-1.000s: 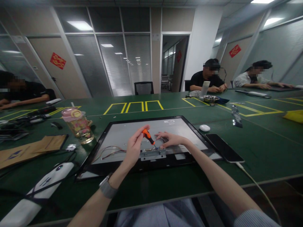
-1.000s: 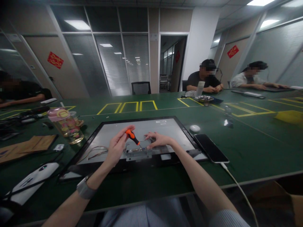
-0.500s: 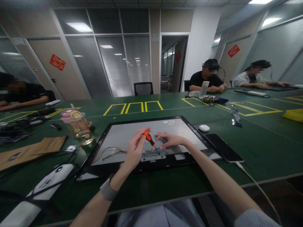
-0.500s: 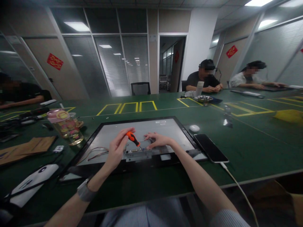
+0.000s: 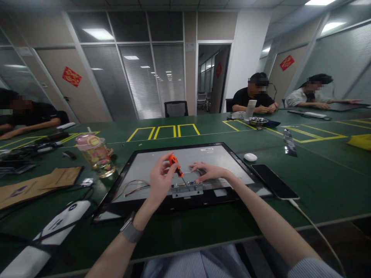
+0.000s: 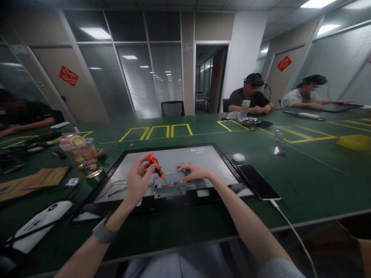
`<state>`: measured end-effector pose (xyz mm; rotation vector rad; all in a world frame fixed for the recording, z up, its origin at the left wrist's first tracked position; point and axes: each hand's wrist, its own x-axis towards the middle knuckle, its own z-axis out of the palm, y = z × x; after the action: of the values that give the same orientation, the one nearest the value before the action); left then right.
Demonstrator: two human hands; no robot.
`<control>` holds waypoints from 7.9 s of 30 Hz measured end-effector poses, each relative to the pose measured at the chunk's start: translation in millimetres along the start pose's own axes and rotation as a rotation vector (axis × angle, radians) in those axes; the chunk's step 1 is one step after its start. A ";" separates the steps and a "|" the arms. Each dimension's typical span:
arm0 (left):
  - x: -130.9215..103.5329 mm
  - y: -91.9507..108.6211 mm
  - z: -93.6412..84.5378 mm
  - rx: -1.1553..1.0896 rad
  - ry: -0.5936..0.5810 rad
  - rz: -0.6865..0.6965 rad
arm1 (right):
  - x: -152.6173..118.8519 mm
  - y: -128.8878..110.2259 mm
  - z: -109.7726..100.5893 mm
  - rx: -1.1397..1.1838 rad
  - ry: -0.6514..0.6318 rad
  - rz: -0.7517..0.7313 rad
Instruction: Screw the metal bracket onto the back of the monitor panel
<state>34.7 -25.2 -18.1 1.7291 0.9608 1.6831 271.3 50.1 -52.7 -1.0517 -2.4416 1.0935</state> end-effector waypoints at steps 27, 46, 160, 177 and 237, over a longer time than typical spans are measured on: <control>1.7 -1.3 -7.2 0.178 -0.068 0.152 | 0.1 2.6 0.0 0.002 0.002 -0.021; 3.9 2.7 -4.1 -0.027 0.110 0.110 | -0.1 4.3 -0.2 -0.004 -0.010 -0.020; 7.2 -3.1 -5.0 -0.088 0.079 0.029 | -2.7 -1.2 -1.6 -0.012 -0.013 -0.013; 11.6 -12.5 -4.4 -0.299 0.064 -0.097 | -2.1 0.5 -2.5 -0.012 -0.022 -0.021; 9.4 -3.8 -5.8 -0.077 0.210 0.065 | -4.9 -6.0 -2.5 -0.009 -0.018 0.012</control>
<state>28.2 -16.1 -14.9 1.5728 0.9251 1.9479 272.9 45.3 -46.4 -1.0653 -2.4591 1.1016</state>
